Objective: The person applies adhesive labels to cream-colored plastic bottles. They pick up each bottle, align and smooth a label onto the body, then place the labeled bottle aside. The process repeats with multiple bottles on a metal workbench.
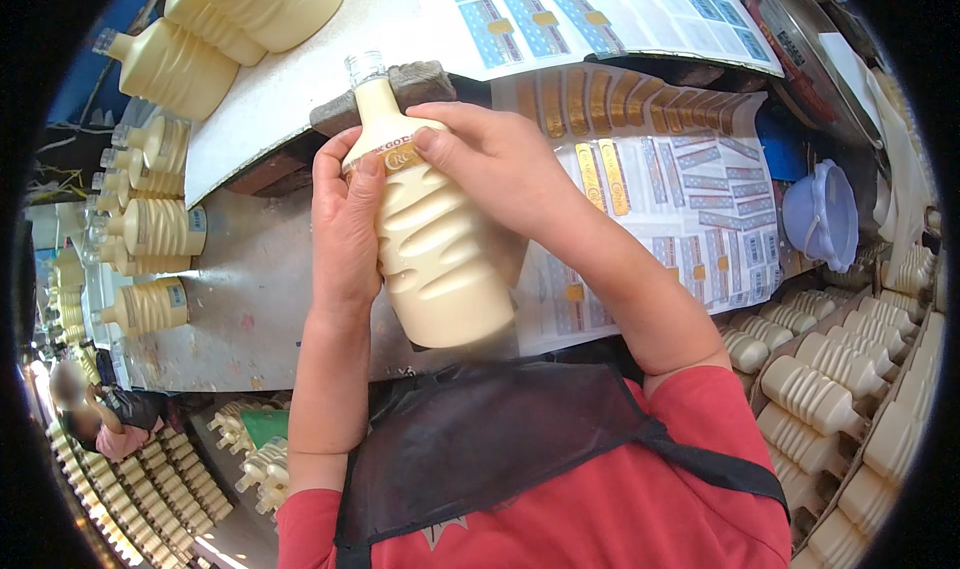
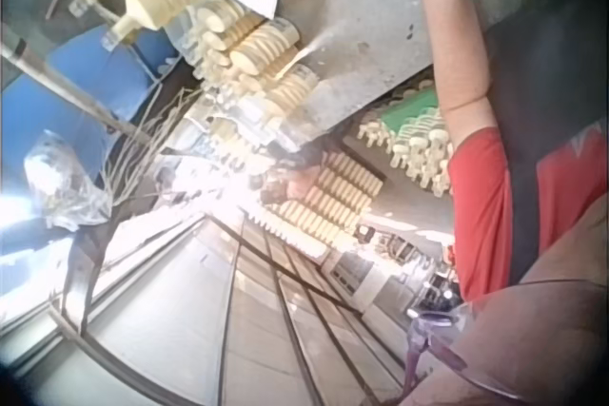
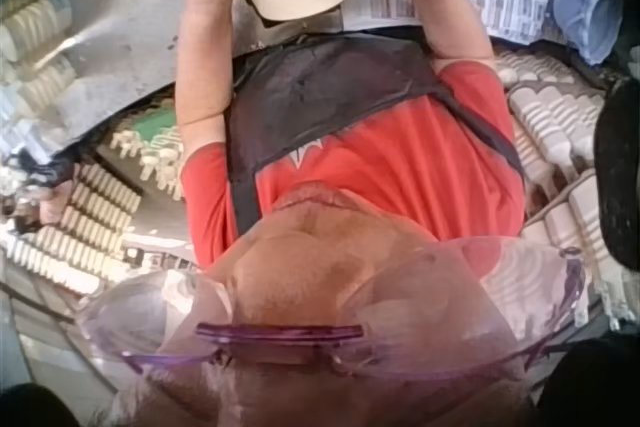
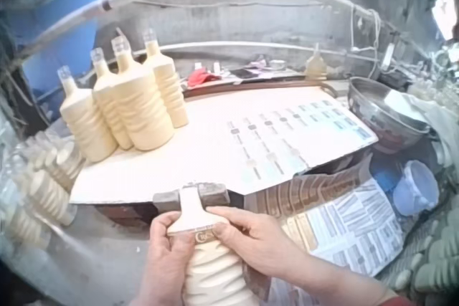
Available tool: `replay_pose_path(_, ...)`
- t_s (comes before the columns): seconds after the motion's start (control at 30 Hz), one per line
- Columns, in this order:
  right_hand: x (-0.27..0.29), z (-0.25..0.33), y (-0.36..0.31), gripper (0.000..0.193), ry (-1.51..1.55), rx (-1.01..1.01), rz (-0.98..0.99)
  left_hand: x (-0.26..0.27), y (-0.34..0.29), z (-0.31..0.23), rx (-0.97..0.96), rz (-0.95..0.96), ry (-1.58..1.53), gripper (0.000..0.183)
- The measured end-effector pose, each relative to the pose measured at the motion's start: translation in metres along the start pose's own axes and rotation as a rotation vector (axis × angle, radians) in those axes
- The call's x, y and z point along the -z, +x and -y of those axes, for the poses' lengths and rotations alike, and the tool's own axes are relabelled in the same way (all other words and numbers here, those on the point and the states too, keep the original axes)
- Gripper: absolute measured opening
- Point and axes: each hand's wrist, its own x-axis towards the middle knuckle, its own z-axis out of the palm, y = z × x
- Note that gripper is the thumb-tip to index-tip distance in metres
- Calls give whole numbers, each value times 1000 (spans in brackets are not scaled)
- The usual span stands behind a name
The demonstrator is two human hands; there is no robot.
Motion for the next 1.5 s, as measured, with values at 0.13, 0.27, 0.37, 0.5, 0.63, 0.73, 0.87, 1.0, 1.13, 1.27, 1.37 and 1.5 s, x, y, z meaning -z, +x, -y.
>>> replay_pose_path(0.13, 0, 1, -1, 46, -9, 9, 2, 2, 0, 2, 1, 3, 8, 49)
replay_pose_path(0.27, -1, 0, -1, 46, -14, 5, -8, 1, -1, 2, 8, 2, -16, 48)
replay_pose_path(0.37, 1, 0, -1, 44, 31, -21, 18, -1, -1, 2, 7, -7, -5, 47)
replay_pose_path(0.5, 12, 6, -1, 43, 265, -172, 103, 2, 1, 4, 11, -11, 4, 46)
replay_pose_path(0.63, 6, 4, -4, 43, 273, -120, 83, 0, 1, 3, -3, -12, -9, 45)
replay_pose_path(0.73, 2, 0, -6, 40, 84, -11, 36, -1, -1, 2, 3, -5, -25, 43)
replay_pose_path(0.87, 2, 1, -5, 40, 151, -61, 56, 2, 1, 4, -12, -17, 41, 43)
replay_pose_path(1.0, 11, 10, -6, 40, 423, -225, 106, 2, 0, 3, -9, -25, 51, 43)
replay_pose_path(1.13, 11, 5, -7, 40, 453, -216, 107, -1, -2, 1, 13, -8, -3, 45)
replay_pose_path(1.27, -2, 0, -7, 38, 222, -47, -12, -1, -2, 0, 14, -4, -25, 45)
replay_pose_path(1.37, -5, 1, -7, 40, 165, -35, -49, -1, -1, 1, 19, -8, -36, 45)
replay_pose_path(1.5, -5, 2, -7, 43, 130, -26, -56, 2, -1, 3, 16, -21, -24, 45)
